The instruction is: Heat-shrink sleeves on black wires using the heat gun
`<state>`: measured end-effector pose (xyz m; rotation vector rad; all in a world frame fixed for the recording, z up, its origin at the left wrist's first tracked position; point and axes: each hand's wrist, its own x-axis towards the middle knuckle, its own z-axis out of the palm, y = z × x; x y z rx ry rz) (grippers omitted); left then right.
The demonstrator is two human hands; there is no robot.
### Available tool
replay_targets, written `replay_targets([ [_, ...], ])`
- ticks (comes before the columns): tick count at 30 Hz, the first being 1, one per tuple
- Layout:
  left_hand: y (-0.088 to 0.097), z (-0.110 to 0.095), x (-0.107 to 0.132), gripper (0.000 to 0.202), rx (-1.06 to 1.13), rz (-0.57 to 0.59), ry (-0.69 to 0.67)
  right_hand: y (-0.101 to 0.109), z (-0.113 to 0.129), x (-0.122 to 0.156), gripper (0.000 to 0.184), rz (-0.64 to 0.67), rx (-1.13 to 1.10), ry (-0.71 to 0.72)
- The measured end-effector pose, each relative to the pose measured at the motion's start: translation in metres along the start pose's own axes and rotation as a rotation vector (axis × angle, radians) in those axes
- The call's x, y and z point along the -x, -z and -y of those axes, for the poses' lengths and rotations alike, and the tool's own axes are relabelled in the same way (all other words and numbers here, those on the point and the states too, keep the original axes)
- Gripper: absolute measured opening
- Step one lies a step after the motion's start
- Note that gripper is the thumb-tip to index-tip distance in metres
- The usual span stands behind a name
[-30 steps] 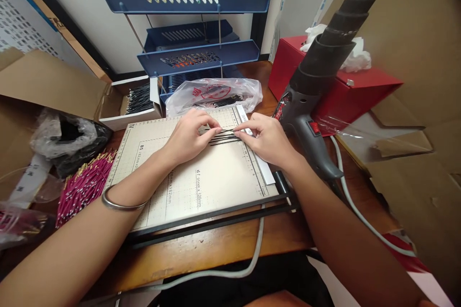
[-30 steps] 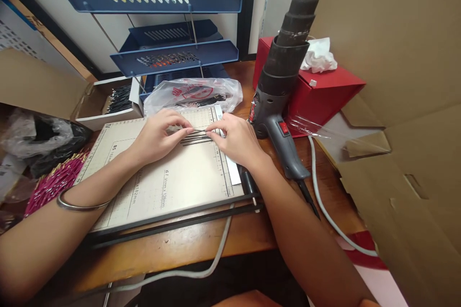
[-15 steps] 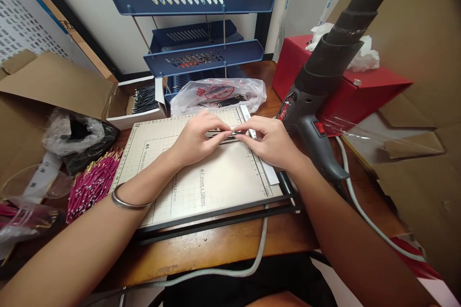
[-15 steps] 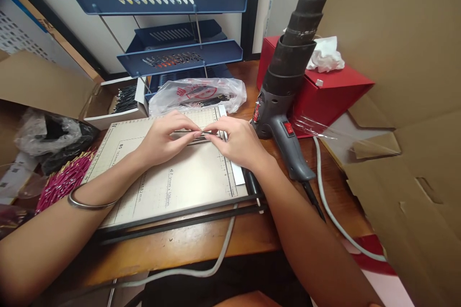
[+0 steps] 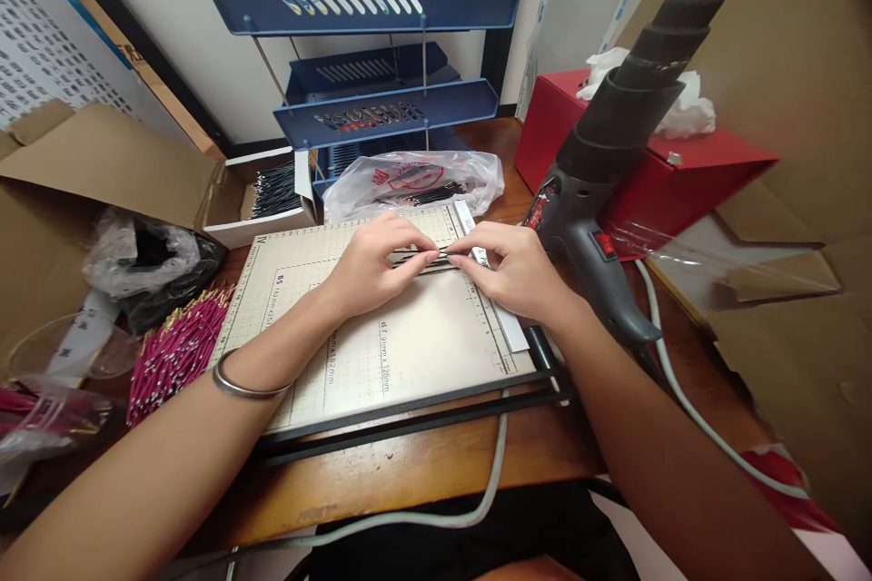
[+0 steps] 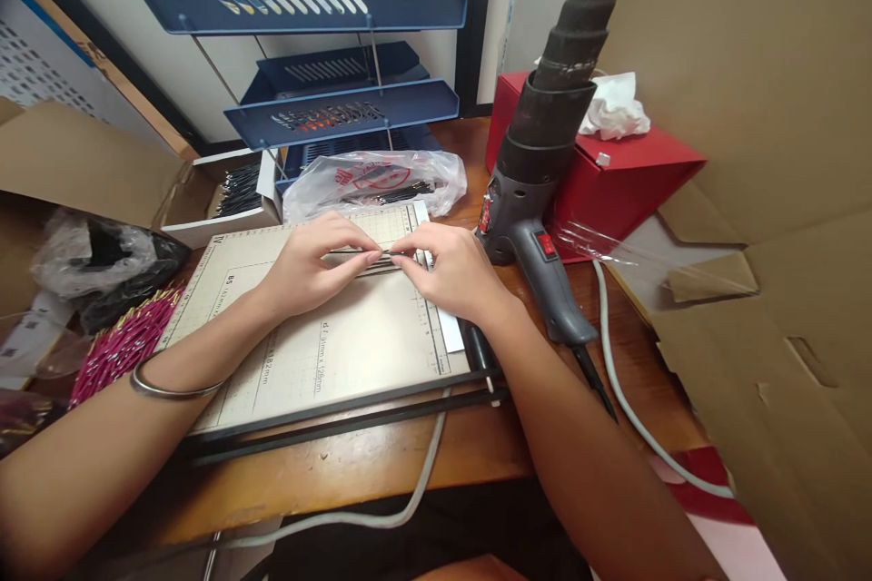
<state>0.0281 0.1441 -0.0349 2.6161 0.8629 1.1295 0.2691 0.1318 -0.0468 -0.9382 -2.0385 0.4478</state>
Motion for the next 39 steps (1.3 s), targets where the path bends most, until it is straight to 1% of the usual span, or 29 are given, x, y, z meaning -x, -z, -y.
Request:
replay_targets([
  [7,-0.001,0.0,0.0,0.013,0.003,0.001,-0.021,-0.001,0.0,0.0,0.007,0.001,-0.016,-0.011],
  [13,0.0,0.0,-0.001,0.013,0.086,0.002,-0.049,0.001,0.001,-0.001,0.011,0.004,-0.027,-0.007],
  [16,0.002,0.001,-0.001,0.014,0.134,0.033,-0.045,0.002,0.002,-0.001,0.01,0.025,-0.043,-0.001],
  [19,0.004,0.002,-0.001,0.014,0.165,0.061,-0.027,0.001,0.001,0.0,0.011,0.036,-0.042,0.014],
  [28,0.002,-0.002,-0.002,0.013,0.185,0.032,0.091,0.006,0.002,-0.001,0.012,0.027,-0.037,0.071],
  [31,0.004,-0.001,-0.001,0.012,0.209,0.051,0.121,0.009,0.001,-0.001,0.011,0.034,-0.036,0.063],
  [39,0.01,0.003,0.0,0.016,0.222,0.076,0.133,0.012,-0.004,0.0,0.012,0.11,-0.006,0.04],
])
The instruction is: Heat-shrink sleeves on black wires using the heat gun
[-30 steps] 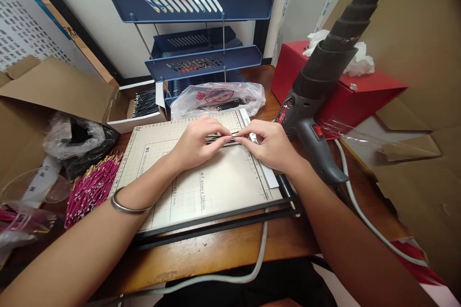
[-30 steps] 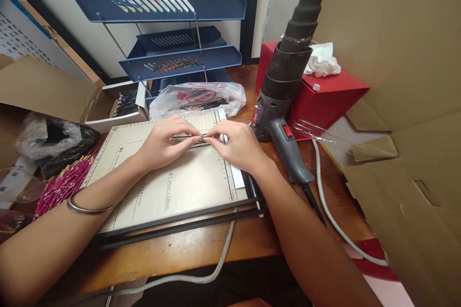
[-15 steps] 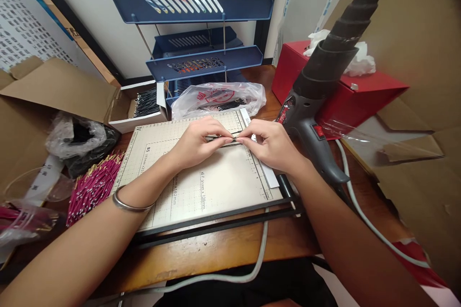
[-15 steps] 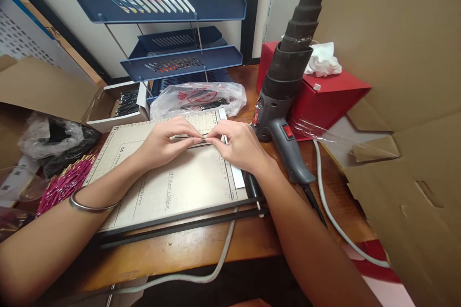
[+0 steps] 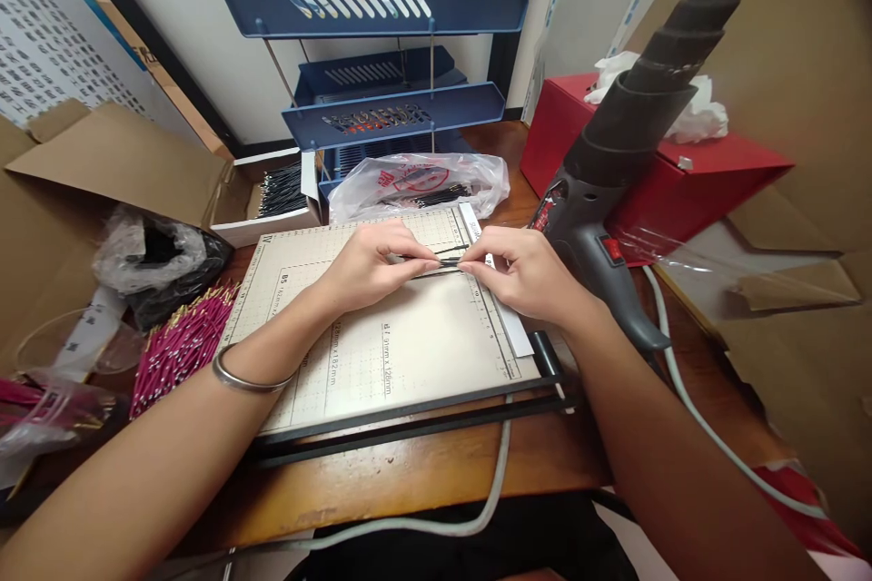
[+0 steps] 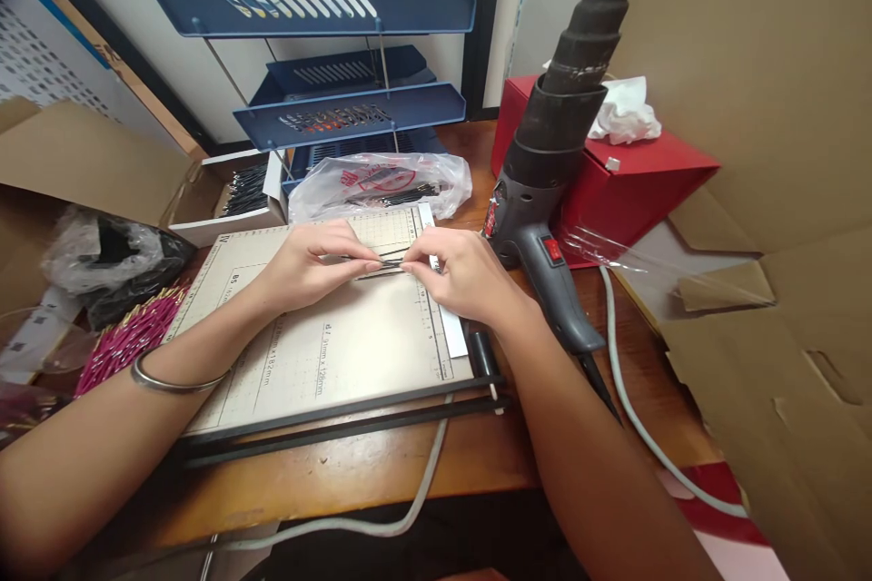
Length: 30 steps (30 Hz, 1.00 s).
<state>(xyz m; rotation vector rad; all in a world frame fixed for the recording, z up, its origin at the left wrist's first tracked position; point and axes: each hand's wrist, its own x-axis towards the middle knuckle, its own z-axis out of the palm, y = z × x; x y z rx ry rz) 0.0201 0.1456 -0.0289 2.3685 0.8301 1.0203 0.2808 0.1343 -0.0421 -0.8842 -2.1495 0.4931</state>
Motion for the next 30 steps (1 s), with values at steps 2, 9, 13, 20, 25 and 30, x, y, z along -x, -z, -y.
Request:
replay_targets([
  [2,0.002,0.0,0.0,0.017,-0.009,0.002,0.017,0.001,0.0,0.0,0.013,0.011,-0.005,-0.016],
  [9,0.004,-0.002,0.001,0.023,-0.026,0.035,0.025,0.006,0.003,-0.001,0.013,0.069,-0.005,-0.07],
  [13,0.004,0.0,0.001,0.023,-0.013,0.026,0.037,0.01,0.003,-0.001,0.012,0.05,-0.035,-0.078],
  [20,0.011,0.007,0.003,0.027,-0.026,0.071,0.038,0.013,-0.002,0.001,0.01,0.089,-0.082,-0.157],
  [25,0.016,0.011,0.003,0.028,-0.03,0.106,-0.006,0.01,-0.005,0.002,0.01,0.11,-0.091,-0.15],
  [30,0.018,0.015,0.005,0.032,-0.033,0.184,0.002,0.008,-0.006,0.001,0.01,0.134,-0.093,-0.147],
])
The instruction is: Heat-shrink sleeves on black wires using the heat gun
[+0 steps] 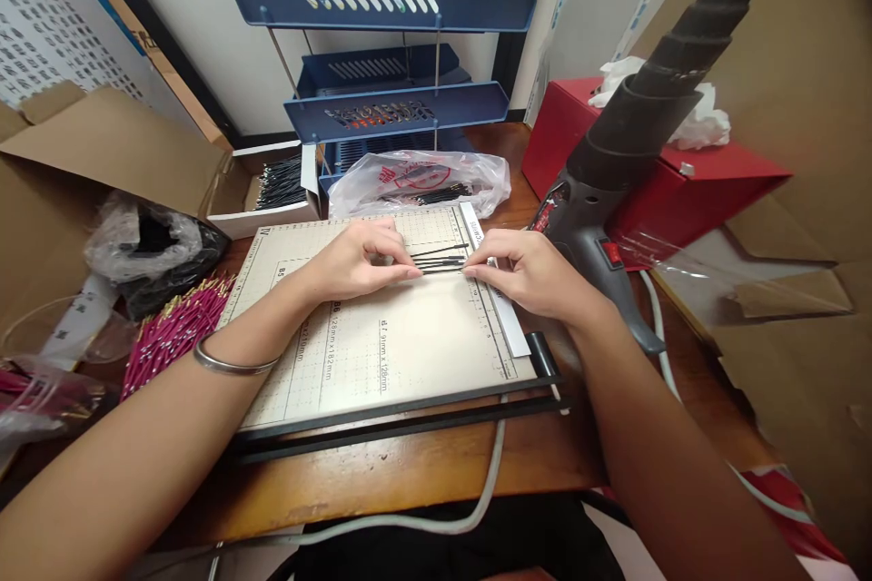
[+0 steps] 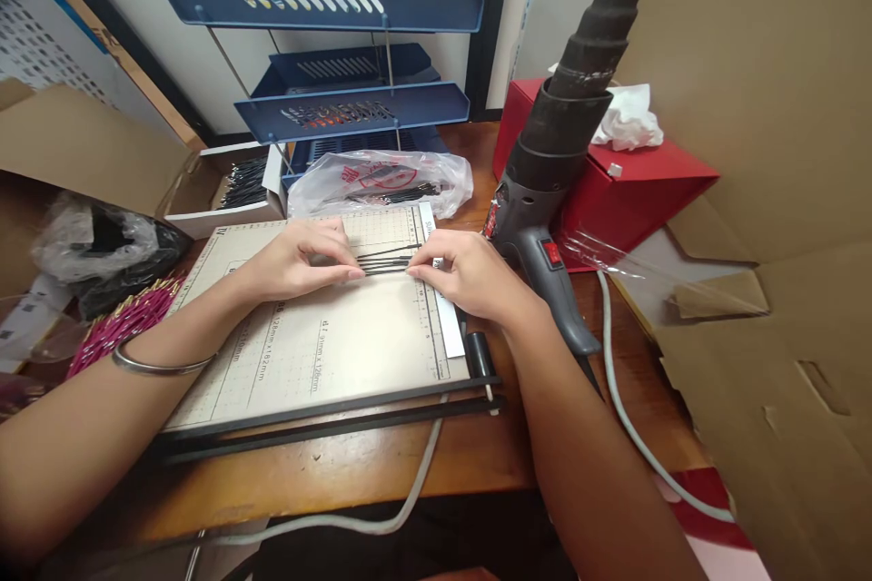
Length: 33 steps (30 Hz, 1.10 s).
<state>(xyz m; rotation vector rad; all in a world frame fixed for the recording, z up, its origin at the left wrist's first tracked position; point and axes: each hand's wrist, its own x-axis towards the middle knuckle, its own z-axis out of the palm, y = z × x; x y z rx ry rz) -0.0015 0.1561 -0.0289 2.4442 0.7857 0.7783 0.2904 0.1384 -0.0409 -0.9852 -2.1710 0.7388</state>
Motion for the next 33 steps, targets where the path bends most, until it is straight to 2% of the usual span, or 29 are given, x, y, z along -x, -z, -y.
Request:
replay_targets([
  [5,0.0,0.001,0.0,0.041,-0.064,0.01,0.019,0.0,0.001,0.0,0.01,0.009,0.033,0.023],
  [10,-0.002,-0.003,-0.001,0.029,-0.1,-0.028,0.005,0.001,0.003,0.001,0.003,0.014,0.081,-0.029],
  [15,-0.002,-0.005,-0.001,0.02,-0.119,-0.01,-0.009,0.001,0.004,0.002,0.006,-0.045,0.115,-0.061],
  [25,-0.01,-0.011,-0.001,0.017,-0.16,0.058,-0.028,-0.003,0.005,0.0,0.012,-0.052,0.169,-0.057],
  [33,-0.011,-0.009,-0.002,0.014,-0.206,-0.038,-0.015,-0.005,0.003,-0.001,0.011,-0.102,0.164,-0.078],
])
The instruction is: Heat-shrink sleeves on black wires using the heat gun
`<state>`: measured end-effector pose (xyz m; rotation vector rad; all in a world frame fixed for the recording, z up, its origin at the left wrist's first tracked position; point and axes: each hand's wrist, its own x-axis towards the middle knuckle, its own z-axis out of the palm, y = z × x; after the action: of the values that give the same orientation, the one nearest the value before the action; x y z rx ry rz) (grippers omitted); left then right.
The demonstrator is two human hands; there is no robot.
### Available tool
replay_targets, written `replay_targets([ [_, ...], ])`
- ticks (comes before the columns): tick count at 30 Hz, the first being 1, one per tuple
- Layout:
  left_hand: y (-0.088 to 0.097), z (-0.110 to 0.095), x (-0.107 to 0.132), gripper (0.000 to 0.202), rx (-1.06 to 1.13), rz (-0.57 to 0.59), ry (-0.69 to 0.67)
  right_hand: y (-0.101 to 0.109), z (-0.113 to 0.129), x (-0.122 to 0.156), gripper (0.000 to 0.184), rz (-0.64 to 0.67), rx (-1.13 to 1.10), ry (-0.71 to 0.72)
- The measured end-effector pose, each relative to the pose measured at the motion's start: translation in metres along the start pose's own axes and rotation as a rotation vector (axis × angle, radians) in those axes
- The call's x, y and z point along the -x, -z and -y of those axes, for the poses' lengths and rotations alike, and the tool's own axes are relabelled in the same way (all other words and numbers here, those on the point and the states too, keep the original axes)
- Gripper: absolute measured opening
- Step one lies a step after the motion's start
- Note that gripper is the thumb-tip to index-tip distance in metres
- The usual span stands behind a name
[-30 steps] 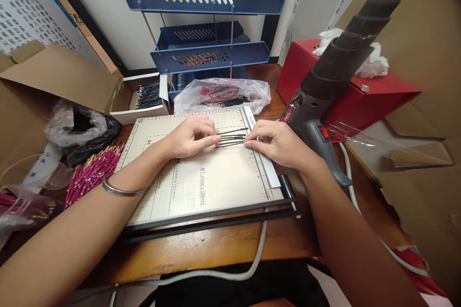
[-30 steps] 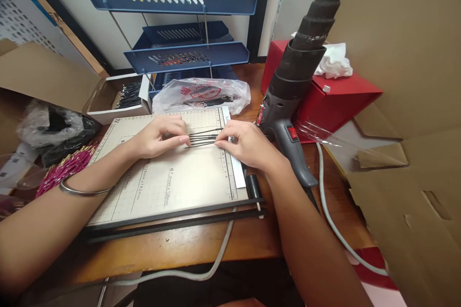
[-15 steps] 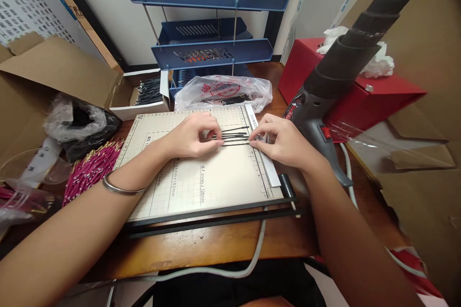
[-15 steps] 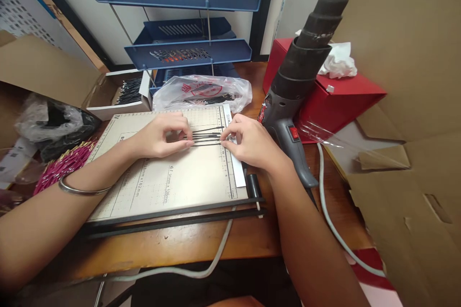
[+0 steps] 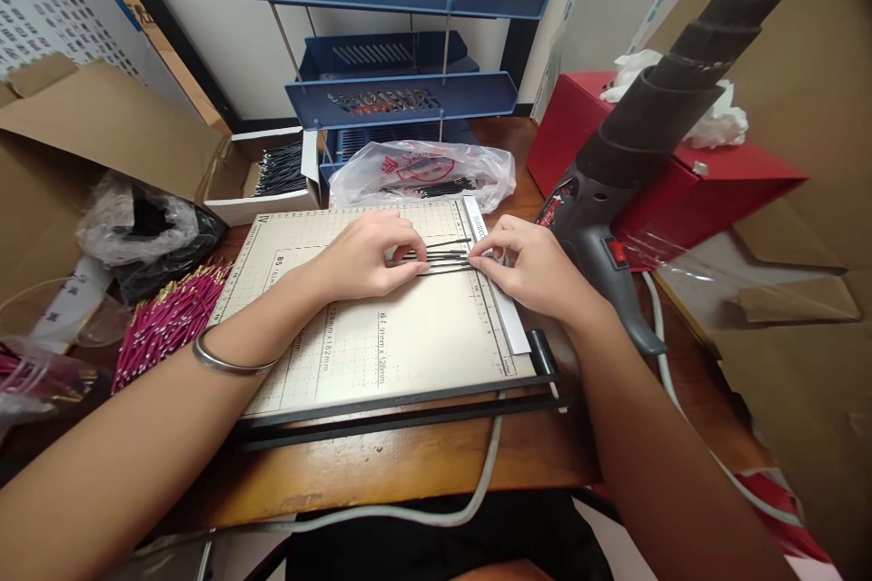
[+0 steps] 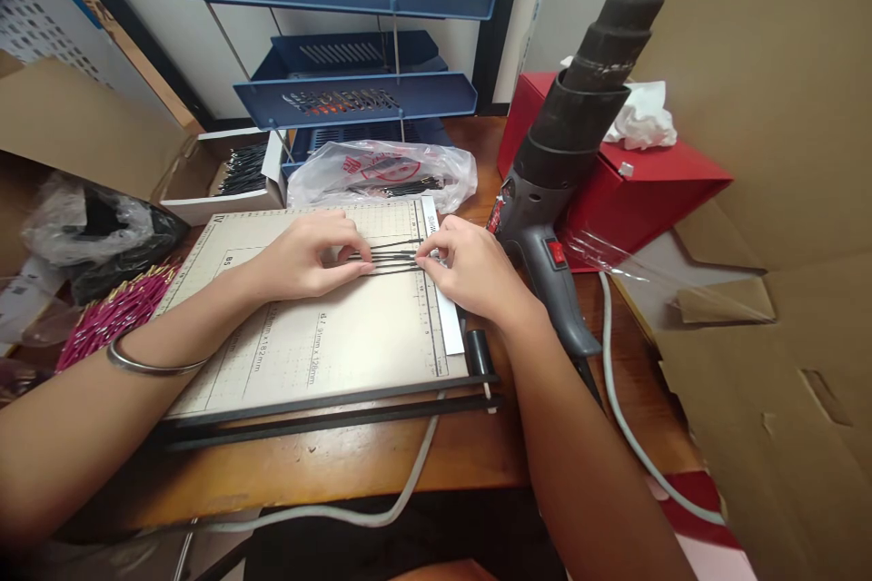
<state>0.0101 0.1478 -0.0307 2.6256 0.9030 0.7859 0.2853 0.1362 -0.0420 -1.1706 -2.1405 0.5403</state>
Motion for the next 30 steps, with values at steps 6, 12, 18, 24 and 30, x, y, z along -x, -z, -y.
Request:
replay_targets([
  [6,-0.002,0.006,0.0,0.013,-0.024,0.029,0.02,-0.004,-0.001,-0.002,0.014,0.002,0.022,-0.018],
  [12,-0.002,0.004,0.0,0.015,-0.036,0.021,0.003,-0.001,0.004,-0.003,0.01,0.059,0.01,-0.119],
  [18,-0.005,0.001,0.0,0.018,-0.026,-0.141,-0.084,-0.002,0.008,-0.001,0.011,-0.006,-0.118,-0.072],
  [24,-0.008,-0.001,-0.001,0.017,0.043,-0.22,-0.109,-0.003,0.01,0.0,0.01,-0.106,-0.168,0.075],
  [30,-0.007,-0.007,-0.002,0.019,0.075,-0.207,-0.051,-0.005,0.01,0.0,0.007,-0.104,-0.167,0.18],
])
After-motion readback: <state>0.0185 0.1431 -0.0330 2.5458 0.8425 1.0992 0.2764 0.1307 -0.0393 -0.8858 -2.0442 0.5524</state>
